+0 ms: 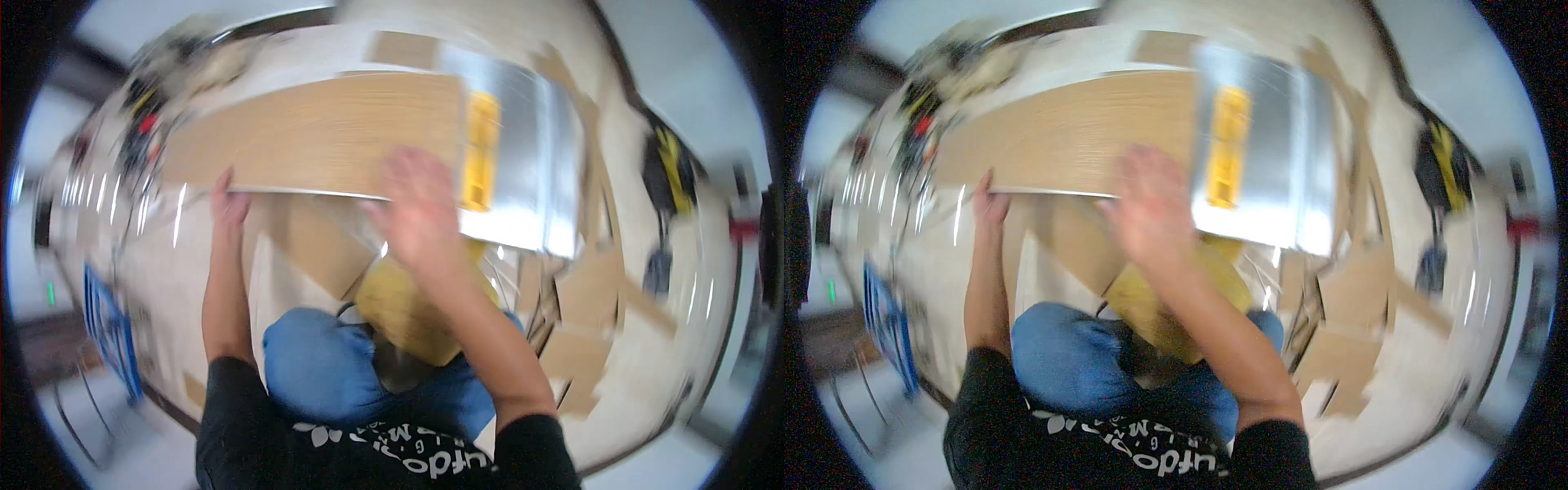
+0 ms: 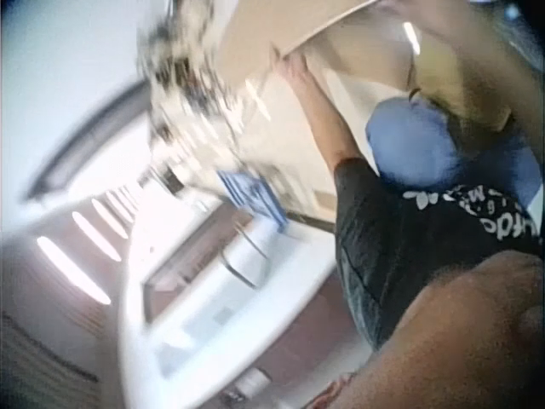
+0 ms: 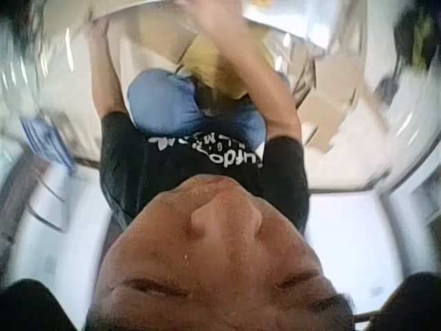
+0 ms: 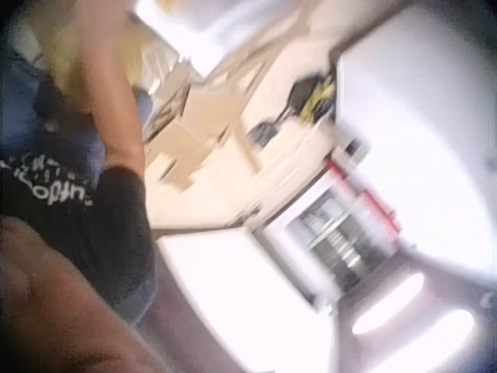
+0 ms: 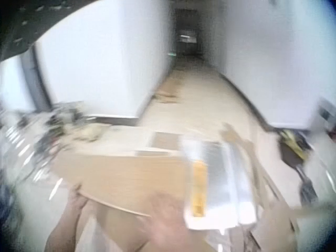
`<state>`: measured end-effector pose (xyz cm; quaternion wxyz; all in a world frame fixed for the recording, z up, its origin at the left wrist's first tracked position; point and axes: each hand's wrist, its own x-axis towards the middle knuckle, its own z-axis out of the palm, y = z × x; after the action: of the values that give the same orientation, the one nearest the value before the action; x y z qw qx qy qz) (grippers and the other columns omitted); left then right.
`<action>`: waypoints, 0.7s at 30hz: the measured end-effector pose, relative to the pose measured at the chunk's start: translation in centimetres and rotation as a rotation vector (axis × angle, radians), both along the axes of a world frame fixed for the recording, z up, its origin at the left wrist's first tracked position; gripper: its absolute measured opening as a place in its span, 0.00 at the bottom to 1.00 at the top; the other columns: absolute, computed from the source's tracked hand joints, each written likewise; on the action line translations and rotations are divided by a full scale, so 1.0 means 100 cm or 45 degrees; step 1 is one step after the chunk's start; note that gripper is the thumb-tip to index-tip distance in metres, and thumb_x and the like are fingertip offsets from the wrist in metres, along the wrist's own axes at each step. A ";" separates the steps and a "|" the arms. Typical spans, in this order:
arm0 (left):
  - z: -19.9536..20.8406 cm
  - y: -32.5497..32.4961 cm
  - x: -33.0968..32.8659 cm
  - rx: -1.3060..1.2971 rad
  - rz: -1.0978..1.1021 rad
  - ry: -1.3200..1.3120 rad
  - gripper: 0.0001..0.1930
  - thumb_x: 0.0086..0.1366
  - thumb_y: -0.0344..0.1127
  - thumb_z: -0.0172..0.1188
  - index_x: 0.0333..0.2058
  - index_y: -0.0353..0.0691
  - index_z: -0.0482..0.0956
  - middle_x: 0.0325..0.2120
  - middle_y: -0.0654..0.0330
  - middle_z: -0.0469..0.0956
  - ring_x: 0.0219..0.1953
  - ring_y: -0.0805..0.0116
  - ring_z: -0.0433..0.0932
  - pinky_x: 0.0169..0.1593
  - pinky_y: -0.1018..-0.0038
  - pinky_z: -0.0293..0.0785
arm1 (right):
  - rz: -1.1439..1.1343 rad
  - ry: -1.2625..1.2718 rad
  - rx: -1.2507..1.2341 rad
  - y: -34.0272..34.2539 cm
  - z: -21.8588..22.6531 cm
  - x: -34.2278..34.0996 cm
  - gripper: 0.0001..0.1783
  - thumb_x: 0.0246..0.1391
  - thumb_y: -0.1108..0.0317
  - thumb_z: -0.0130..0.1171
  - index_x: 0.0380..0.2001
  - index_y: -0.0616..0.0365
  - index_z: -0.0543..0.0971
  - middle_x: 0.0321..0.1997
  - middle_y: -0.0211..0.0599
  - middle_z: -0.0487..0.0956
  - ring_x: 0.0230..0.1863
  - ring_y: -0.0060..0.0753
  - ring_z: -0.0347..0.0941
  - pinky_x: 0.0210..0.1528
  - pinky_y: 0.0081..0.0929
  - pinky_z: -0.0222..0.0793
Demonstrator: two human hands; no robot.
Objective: The person uses a table saw to cut flooring planks, handling several planks and moving the offcuts aside.
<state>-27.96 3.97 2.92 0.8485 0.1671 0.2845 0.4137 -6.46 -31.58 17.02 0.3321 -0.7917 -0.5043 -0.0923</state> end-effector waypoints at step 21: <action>0.128 -0.232 -0.565 0.356 0.643 1.719 0.21 0.61 0.44 0.65 0.45 0.31 0.81 0.38 0.56 0.83 0.36 0.68 0.81 0.41 0.70 0.77 | 0.171 -0.284 -0.311 -0.158 0.000 -0.103 0.19 0.63 0.64 0.55 0.51 0.66 0.76 0.52 0.51 0.78 0.54 0.53 0.73 0.58 0.42 0.67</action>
<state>-84.42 -19.22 15.71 0.3381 0.4216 0.7196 0.4361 -16.79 -47.38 17.05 0.1809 -0.7756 -0.5973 -0.0950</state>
